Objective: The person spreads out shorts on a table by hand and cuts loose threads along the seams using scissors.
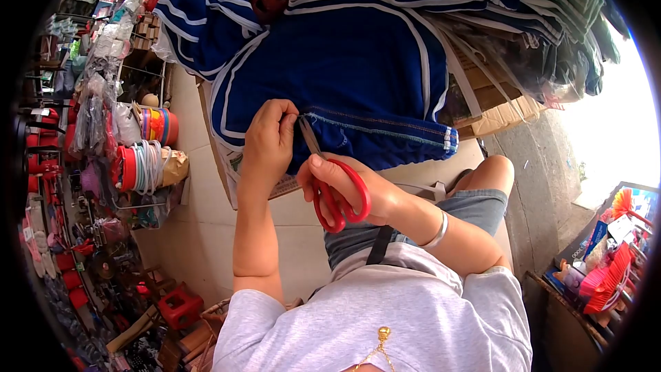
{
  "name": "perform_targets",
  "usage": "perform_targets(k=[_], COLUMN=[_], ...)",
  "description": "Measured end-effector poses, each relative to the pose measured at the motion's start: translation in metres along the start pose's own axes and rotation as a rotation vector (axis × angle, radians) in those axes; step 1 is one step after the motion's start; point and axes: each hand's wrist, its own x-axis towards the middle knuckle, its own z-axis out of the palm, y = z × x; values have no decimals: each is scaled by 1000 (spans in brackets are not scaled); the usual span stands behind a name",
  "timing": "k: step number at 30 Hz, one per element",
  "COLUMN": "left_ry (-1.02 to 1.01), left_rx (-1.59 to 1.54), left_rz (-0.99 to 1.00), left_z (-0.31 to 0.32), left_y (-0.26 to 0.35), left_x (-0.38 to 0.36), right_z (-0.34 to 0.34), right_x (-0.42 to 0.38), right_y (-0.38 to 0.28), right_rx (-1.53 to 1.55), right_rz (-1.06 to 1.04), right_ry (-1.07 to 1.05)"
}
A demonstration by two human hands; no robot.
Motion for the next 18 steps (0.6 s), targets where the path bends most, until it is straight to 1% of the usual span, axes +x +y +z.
perform_targets(k=[12, 18], left_ry=[20, 31], left_rx=[-25, -61], left_rz=[-3, -43], left_z=[0, 0], left_y=[-1, 0], left_x=[-3, -2], right_z=[3, 2], right_x=[9, 3], right_y=[-3, -4], right_rx=[6, -26], right_rz=[-20, 22], right_ry=[66, 35])
